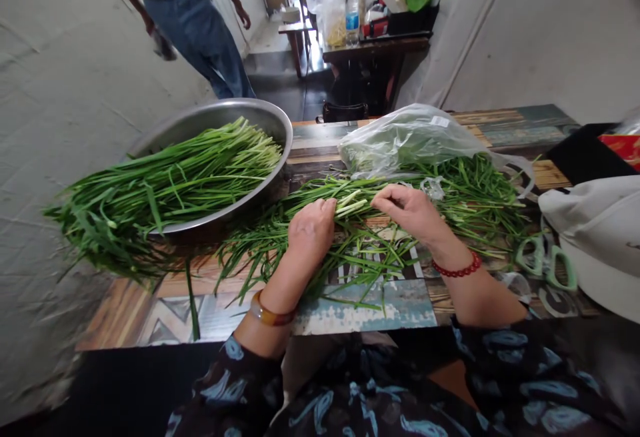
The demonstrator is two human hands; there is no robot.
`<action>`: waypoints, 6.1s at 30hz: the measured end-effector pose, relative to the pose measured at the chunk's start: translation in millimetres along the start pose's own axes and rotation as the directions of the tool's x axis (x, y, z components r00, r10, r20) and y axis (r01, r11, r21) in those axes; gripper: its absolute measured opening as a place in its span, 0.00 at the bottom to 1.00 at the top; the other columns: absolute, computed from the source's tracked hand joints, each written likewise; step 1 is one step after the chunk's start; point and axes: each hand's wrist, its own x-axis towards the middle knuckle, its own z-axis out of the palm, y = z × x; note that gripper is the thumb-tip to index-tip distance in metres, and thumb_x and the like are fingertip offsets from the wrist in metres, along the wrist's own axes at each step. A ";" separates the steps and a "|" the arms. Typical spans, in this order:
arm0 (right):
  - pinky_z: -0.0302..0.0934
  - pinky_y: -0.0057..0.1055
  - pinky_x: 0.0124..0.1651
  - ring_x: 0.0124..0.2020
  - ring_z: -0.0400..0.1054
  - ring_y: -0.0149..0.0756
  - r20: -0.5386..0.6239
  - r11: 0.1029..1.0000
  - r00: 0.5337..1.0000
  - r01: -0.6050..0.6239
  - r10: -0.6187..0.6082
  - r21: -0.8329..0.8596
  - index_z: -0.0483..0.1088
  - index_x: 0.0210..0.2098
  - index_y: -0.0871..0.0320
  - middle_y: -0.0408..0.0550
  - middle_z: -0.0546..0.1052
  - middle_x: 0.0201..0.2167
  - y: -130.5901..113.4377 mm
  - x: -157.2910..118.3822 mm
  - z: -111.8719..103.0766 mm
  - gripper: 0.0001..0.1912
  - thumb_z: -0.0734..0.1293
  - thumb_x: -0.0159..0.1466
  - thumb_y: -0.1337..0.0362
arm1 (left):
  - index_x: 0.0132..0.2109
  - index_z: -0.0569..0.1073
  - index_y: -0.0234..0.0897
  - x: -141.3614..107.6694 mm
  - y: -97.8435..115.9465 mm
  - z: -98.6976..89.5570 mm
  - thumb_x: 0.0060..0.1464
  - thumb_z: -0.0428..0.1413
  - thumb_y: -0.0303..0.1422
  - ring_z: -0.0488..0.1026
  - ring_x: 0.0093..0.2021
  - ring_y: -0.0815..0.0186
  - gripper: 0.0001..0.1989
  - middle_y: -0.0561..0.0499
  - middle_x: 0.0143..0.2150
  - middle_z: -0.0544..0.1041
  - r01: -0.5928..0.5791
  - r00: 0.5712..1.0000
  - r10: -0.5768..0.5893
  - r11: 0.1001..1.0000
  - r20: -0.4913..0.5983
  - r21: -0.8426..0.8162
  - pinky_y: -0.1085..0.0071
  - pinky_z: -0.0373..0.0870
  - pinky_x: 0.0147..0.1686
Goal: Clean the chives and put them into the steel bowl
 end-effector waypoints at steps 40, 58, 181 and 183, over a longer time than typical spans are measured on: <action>0.63 0.32 0.36 0.30 0.68 0.35 -0.337 0.998 0.941 0.049 -0.033 0.039 0.74 0.36 0.57 0.45 0.77 0.30 22.9 -6.1 47.1 0.13 0.67 0.64 0.52 | 0.46 0.70 0.37 -0.7 14.1 -17.2 0.67 0.42 0.30 0.79 0.43 0.59 0.12 0.44 0.43 0.81 0.127 0.953 -0.094 0.987 0.289 -0.097 0.67 0.71 0.40; 0.56 0.26 0.32 0.26 0.59 0.28 -0.441 0.926 0.882 0.015 0.165 0.377 0.70 0.31 0.57 0.38 0.67 0.25 22.7 6.5 32.8 0.12 0.69 0.61 0.54 | 0.45 0.70 0.36 -1.8 5.4 -13.3 0.66 0.42 0.28 0.79 0.43 0.54 0.12 0.43 0.41 0.80 0.126 0.952 -0.097 0.989 0.290 -0.082 0.65 0.70 0.38; 0.65 0.32 0.40 0.32 0.71 0.35 -0.082 0.907 0.928 0.331 -0.363 -0.261 0.73 0.32 0.55 0.46 0.78 0.29 1.3 -4.4 29.8 0.06 0.66 0.64 0.63 | 0.32 0.72 0.32 3.3 -10.7 -5.8 0.61 0.49 0.50 0.58 0.23 0.73 0.24 0.56 0.21 0.63 0.289 0.917 0.173 0.334 0.360 -0.897 0.74 0.54 0.25; 0.64 0.32 0.41 0.33 0.70 0.35 -0.071 0.875 0.909 0.371 -0.410 -0.310 0.72 0.32 0.55 0.46 0.77 0.29 2.8 -5.5 31.1 0.08 0.63 0.67 0.64 | 0.31 0.71 0.32 2.7 -9.0 -7.8 0.61 0.49 0.50 0.57 0.24 0.72 0.24 0.57 0.22 0.62 0.267 0.916 0.187 0.374 0.354 -0.888 0.74 0.53 0.25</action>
